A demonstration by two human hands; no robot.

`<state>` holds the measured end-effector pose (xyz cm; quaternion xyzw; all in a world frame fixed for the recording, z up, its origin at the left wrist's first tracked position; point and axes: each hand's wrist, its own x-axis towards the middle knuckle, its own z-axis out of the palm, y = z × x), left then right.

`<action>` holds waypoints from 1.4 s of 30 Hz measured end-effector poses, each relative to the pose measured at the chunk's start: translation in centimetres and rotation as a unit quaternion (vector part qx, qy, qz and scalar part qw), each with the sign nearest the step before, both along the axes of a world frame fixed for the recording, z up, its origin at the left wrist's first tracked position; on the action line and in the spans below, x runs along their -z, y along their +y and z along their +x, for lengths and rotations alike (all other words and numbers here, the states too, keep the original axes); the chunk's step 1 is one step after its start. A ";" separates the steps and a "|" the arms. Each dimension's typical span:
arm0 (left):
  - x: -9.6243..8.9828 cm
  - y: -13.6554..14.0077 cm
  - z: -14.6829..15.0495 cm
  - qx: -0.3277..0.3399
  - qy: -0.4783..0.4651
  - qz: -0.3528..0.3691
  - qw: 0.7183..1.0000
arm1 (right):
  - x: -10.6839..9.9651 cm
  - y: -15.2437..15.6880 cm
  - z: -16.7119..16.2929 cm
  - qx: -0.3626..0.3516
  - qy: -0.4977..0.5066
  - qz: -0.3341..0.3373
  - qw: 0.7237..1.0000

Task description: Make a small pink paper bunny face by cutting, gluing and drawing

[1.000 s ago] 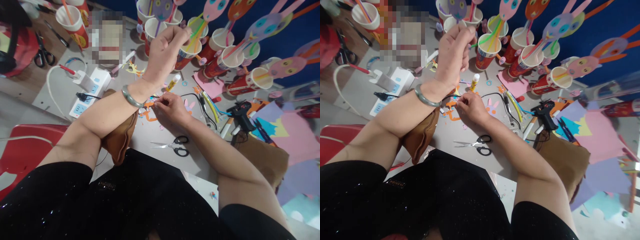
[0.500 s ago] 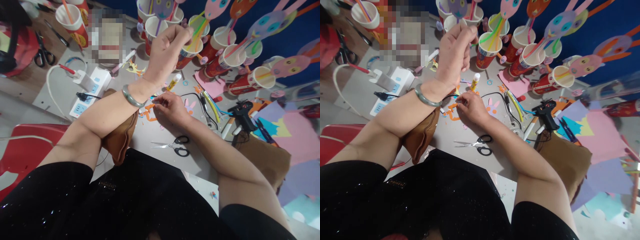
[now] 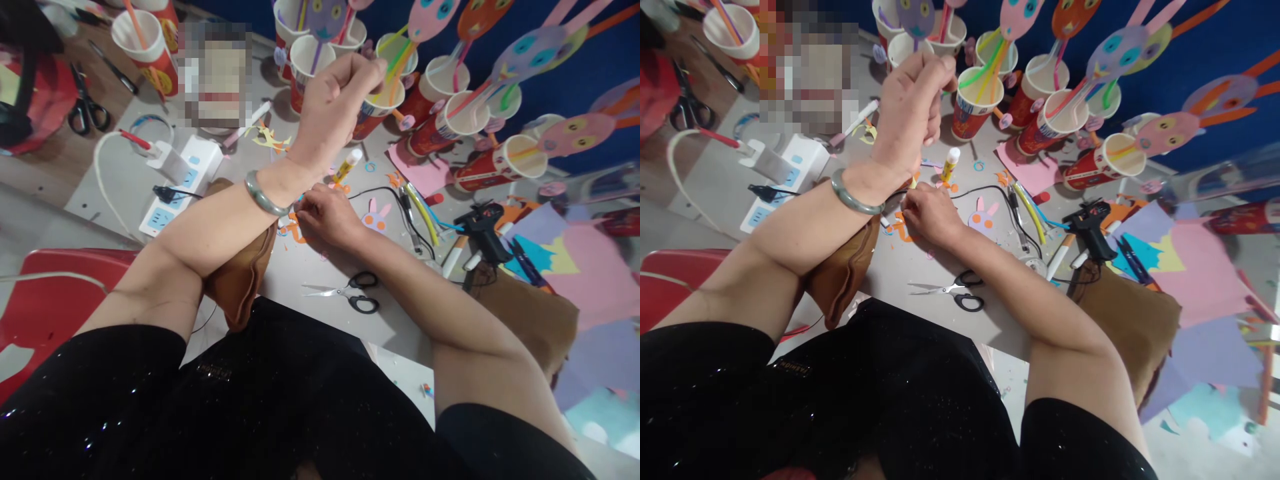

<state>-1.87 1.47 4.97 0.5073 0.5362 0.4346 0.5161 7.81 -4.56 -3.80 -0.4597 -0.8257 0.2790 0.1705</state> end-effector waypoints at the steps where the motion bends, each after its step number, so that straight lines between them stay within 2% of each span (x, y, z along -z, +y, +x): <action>1: 0.0 0.0 0.0 0.007 -0.002 -0.008 1.000 | 0.0 0.0 0.0 0.000 0.004 -0.002 1.000; 6: 0.0 -0.1 0.0 0.014 -0.009 -0.023 1.000 | -0.2 0.0 0.2 -0.003 0.022 0.002 1.000; 10: 0.1 -0.3 0.1 -0.029 -0.039 0.025 0.999 | -0.2 0.1 0.0 -0.009 -0.018 0.010 1.000; 12: 0.1 -0.4 0.1 -0.030 -0.060 0.042 0.997 | -0.2 0.1 -0.2 -0.009 -0.023 0.016 1.000; 17: 0.1 -0.4 -0.1 0.047 -0.071 -0.043 0.995 | -0.1 0.1 -0.4 -0.015 -0.014 0.021 1.000; 21: 0.0 -0.4 -0.2 0.035 -0.007 -0.069 0.997 | 0.0 -0.1 -0.2 -0.031 0.011 0.033 0.999; 24: 0.3 -0.4 -0.1 0.016 -0.005 -0.004 1.000 | -0.3 -1.1 0.0 -0.065 0.047 0.082 0.993; 28: 0.7 -0.1 0.1 0.004 -0.116 0.105 0.988 | -2.1 -4.6 0.9 -0.157 0.041 0.191 0.968; 31: 0.7 -0.1 0.5 -0.013 -0.145 0.123 0.982 | -3.9 -7.8 2.5 -0.272 0.005 0.230 0.934; 32: 0.7 -0.2 0.7 -0.025 -0.147 0.127 0.981 | -4.4 -8.6 3.2 -0.282 -0.003 0.240 0.929; 34: 0.7 -0.7 1.0 -0.029 -0.151 0.133 0.979 | -5.0 -9.7 4.8 -0.248 0.017 0.238 0.939; 35: 0.7 -1.0 1.2 -0.022 -0.155 0.141 0.978 | -5.2 -9.9 5.6 -0.203 0.047 0.222 0.952; 37: 0.6 -1.9 1.4 0.033 -0.148 0.154 0.976 | -5.4 -9.8 7.3 -0.048 0.121 0.161 0.978; 38: 0.6 -2.4 1.4 0.062 -0.131 0.147 0.979 | -5.5 -9.5 8.2 0.047 0.156 0.122 0.979; 40: 0.6 -3.4 1.6 0.173 -0.076 0.102 0.977 | -5.6 -8.9 9.8 0.211 0.215 0.050 0.952; 42: 0.7 -4.3 1.9 0.264 -0.018 0.063 0.962 | -5.7 -8.3 11.1 0.292 0.266 0.000 0.919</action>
